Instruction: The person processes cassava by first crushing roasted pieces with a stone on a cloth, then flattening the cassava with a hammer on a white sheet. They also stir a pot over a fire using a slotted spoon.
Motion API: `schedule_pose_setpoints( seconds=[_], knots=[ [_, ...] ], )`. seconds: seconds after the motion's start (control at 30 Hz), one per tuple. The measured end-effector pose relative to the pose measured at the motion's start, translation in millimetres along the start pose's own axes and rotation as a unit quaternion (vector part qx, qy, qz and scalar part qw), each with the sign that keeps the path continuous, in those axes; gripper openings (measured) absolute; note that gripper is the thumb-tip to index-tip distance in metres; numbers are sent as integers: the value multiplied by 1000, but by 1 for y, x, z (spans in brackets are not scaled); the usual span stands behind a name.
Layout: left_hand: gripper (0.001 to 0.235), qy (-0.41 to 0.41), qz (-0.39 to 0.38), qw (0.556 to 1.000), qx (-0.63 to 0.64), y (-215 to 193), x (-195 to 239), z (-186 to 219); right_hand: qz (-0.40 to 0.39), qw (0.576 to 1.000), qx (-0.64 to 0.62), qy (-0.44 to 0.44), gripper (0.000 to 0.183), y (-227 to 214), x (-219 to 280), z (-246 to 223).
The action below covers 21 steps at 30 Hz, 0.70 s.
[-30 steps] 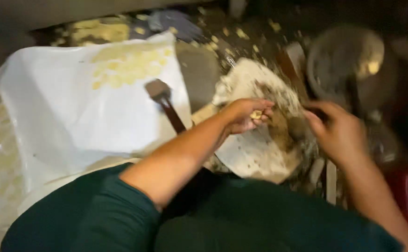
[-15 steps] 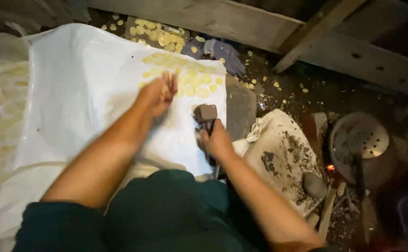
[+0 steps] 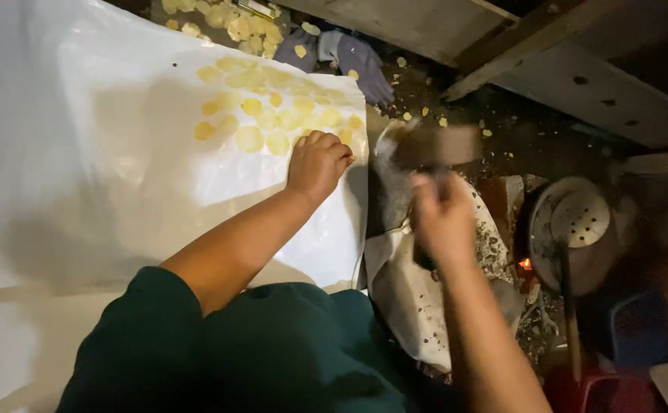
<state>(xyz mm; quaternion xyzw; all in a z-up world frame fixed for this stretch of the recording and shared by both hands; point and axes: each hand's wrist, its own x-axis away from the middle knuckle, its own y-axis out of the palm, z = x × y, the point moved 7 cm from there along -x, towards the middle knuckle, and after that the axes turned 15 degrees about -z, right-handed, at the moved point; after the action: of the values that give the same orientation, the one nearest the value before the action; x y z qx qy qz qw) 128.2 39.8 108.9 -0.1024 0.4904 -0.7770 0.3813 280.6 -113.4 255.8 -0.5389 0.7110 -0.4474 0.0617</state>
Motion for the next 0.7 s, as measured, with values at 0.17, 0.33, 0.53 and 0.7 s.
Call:
schedule_pose_setpoints(
  seconds=[0.17, 0.33, 0.53, 0.7],
  knots=[
    [14, -36, -42, 998, 6, -6, -4, -3, 172, 965, 41, -192, 30, -46, -24, 7],
    [15, 17, -8, 1000, -20, -3, 23, -19, 23, 998, 31, -47, 50, 74, -70, 17],
    [23, 24, 3, 999, -34, -32, 64, -17, -25, 997, 76, -2, 59, 100, -77, 32],
    [19, 7, 18, 999, -45, -39, 68, -18, -20, 998, 45, -29, 55, 57, -51, -34]
  ],
)
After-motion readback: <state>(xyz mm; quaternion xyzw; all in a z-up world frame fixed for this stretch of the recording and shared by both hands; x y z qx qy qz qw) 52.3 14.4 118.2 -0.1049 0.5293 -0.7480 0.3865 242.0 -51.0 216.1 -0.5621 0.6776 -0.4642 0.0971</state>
